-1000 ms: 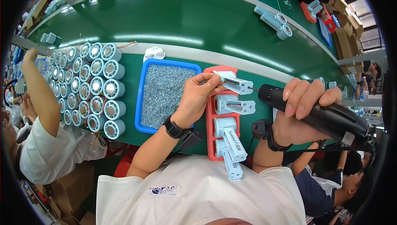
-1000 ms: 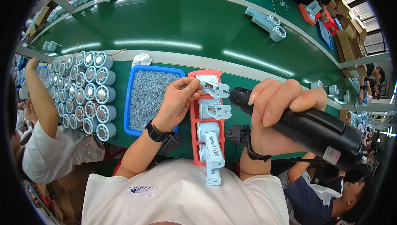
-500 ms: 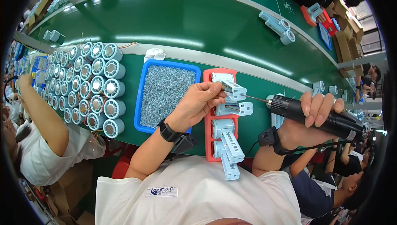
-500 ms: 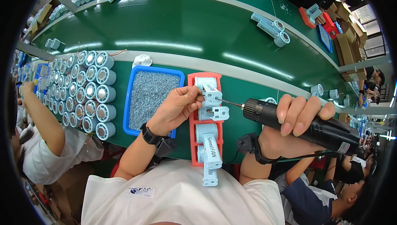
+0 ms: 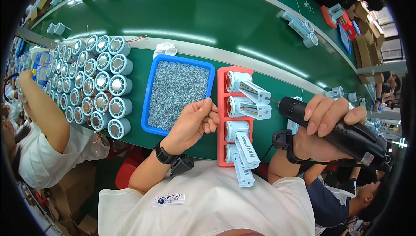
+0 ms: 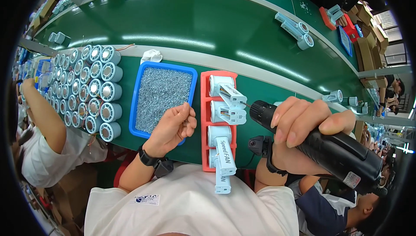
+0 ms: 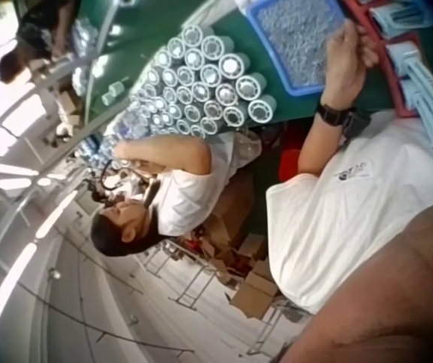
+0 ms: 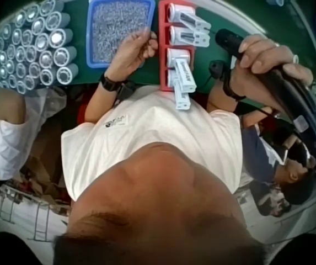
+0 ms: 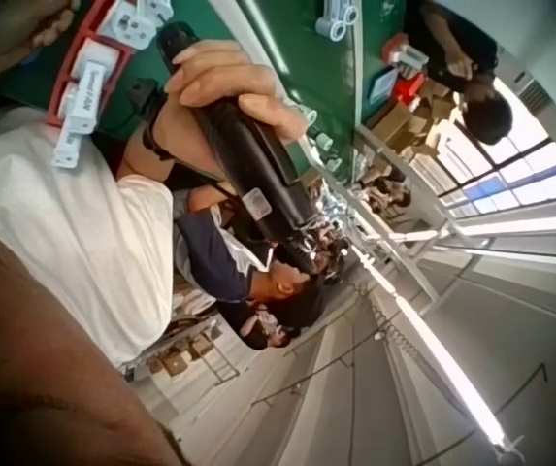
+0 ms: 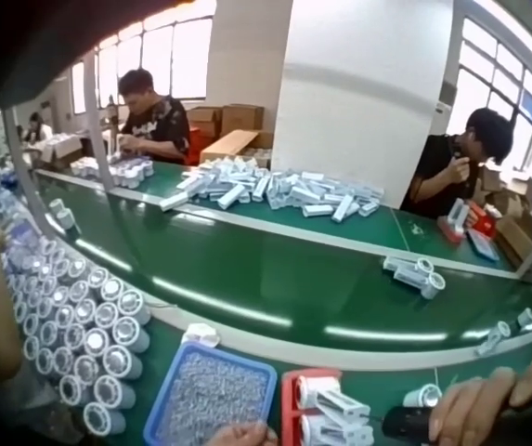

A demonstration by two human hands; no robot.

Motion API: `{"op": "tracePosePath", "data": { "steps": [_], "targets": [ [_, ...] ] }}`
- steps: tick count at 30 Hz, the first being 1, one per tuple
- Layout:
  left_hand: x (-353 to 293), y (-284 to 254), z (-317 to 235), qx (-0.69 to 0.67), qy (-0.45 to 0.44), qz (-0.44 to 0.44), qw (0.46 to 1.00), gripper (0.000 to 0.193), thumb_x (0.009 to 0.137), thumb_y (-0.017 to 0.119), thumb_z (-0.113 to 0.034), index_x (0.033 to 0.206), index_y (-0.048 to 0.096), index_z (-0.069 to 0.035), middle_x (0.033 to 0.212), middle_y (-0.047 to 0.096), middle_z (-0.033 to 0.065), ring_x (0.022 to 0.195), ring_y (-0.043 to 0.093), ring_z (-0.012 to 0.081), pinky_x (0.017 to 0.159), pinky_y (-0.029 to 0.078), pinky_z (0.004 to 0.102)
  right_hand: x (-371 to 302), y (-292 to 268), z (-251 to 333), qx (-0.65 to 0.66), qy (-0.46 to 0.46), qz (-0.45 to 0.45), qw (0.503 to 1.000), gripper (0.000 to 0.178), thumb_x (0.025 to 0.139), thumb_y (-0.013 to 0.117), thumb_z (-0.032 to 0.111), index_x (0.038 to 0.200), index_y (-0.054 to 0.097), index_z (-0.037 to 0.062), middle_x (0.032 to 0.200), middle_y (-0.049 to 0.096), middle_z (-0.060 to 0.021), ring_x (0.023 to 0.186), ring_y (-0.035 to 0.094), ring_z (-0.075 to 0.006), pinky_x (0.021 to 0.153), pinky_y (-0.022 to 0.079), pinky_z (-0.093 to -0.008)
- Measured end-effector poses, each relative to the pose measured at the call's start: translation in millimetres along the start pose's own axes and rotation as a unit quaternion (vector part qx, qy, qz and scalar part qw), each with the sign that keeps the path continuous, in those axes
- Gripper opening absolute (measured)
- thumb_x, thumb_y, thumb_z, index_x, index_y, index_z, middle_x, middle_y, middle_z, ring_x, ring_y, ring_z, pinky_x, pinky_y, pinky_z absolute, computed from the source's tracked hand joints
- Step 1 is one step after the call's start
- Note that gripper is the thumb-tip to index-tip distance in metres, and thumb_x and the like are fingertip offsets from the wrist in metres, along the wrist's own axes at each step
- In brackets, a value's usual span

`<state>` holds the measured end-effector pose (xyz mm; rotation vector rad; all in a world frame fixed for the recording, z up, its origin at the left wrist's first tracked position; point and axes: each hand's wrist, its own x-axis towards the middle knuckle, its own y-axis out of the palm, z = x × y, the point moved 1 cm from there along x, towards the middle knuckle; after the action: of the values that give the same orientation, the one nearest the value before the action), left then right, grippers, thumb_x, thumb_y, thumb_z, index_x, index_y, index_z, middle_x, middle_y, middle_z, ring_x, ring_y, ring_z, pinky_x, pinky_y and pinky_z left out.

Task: The person picks up a screw from a tray, places it into a handheld fan handle, and drives it in with a power screwdriver. They repeat this for several handles, then set the screwdriver aside to place motors into a red tray and fit the handles onto them.

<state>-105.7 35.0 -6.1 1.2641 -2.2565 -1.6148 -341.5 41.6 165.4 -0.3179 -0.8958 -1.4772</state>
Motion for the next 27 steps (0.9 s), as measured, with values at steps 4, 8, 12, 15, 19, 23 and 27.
{"op": "tracePosePath", "data": {
  "steps": [4, 8, 12, 15, 19, 23, 27],
  "targets": [
    [3.5, 1.4, 0.9, 0.020, 0.008, 0.021, 1.000, 0.027, 0.102, 0.051, -0.023, 0.107, 0.060, 0.001, 0.087, 0.067, 0.0083, 0.075, 0.065, 0.0100, 0.063, 0.053, 0.0189, 3.6, 1.6, -3.8, -0.011, -0.003, 0.079, 0.997, 0.049, 0.095, 0.047, 0.057, 0.102, 0.045, 0.0084, 0.065, 0.055, -0.0088, 0.047, 0.053, -0.0217, 0.053, 0.046, -0.0384],
    [4.5, 18.2, -6.1, 0.066, 0.021, -0.079, 0.994, 0.021, 0.099, 0.056, -0.018, 0.104, 0.063, 0.001, 0.086, 0.067, 0.0065, 0.070, 0.062, 0.0092, 0.061, 0.051, 0.0182, -1.4, 2.7, 0.4, -0.012, -0.002, 0.045, 0.999, 0.043, 0.097, 0.048, 0.051, 0.102, 0.045, 0.0087, 0.066, 0.057, -0.0098, 0.048, 0.055, -0.0221, 0.054, 0.047, -0.0386],
    [4.7, 17.5, -8.5, 0.056, 0.021, -0.097, 0.994, 0.019, 0.098, 0.059, -0.015, 0.105, 0.063, 0.002, 0.088, 0.067, 0.0056, 0.071, 0.062, 0.0092, 0.063, 0.050, 0.0187, 0.9, 5.3, 8.6, -0.048, -0.017, 0.047, 0.998, 0.045, 0.097, 0.046, 0.054, 0.102, 0.049, 0.0099, 0.064, 0.052, -0.0027, 0.048, 0.051, -0.0142, 0.058, 0.044, -0.0318],
    [6.5, 12.1, -3.9, 0.046, 0.029, -0.079, 0.995, 0.020, 0.098, 0.059, -0.015, 0.107, 0.063, 0.002, 0.090, 0.067, 0.0058, 0.074, 0.062, 0.0096, 0.066, 0.051, 0.0194, 0.9, 4.8, -0.1, -0.015, 0.021, 0.042, 0.999, 0.041, 0.097, 0.048, 0.049, 0.105, 0.045, 0.0096, 0.065, 0.056, -0.0091, 0.049, 0.055, -0.0215, 0.055, 0.047, -0.0377],
    [11.6, 11.7, -6.3, 0.050, 0.053, -0.049, 0.996, 0.023, 0.097, 0.059, -0.014, 0.112, 0.063, 0.003, 0.095, 0.068, 0.0068, 0.081, 0.064, 0.0105, 0.072, 0.052, 0.0207, 2.5, 3.9, -5.9, -0.027, 0.010, 0.055, 0.998, 0.041, 0.097, 0.047, 0.049, 0.106, 0.045, 0.0092, 0.064, 0.055, -0.0082, 0.049, 0.055, -0.0205, 0.055, 0.047, -0.0374],
    [18.5, 27.2, -7.5, 0.078, 0.065, -0.063, 0.993, 0.027, 0.098, 0.058, -0.016, 0.117, 0.061, 0.003, 0.097, 0.067, 0.0071, 0.085, 0.062, 0.0103, 0.075, 0.052, 0.0214, 1.3, 3.5, -5.7, -0.020, -0.001, 0.035, 0.999, 0.040, 0.097, 0.048, 0.049, 0.106, 0.045, 0.0096, 0.064, 0.054, -0.0068, 0.050, 0.055, -0.0194, 0.055, 0.047, -0.0373],
    [29.7, 33.9, -6.4, 0.034, 0.057, -0.034, 0.997, 0.032, 0.099, 0.057, -0.018, 0.121, 0.058, 0.004, 0.099, 0.066, 0.0071, 0.088, 0.061, 0.0100, 0.078, 0.051, 0.0222, -0.5, -5.0, 15.1, 0.020, -0.038, 0.013, 0.999, 0.043, 0.097, 0.048, 0.051, 0.107, 0.047, 0.0092, 0.063, 0.055, -0.0065, 0.050, 0.056, -0.0187, 0.054, 0.047, -0.0366]
  ]
}}
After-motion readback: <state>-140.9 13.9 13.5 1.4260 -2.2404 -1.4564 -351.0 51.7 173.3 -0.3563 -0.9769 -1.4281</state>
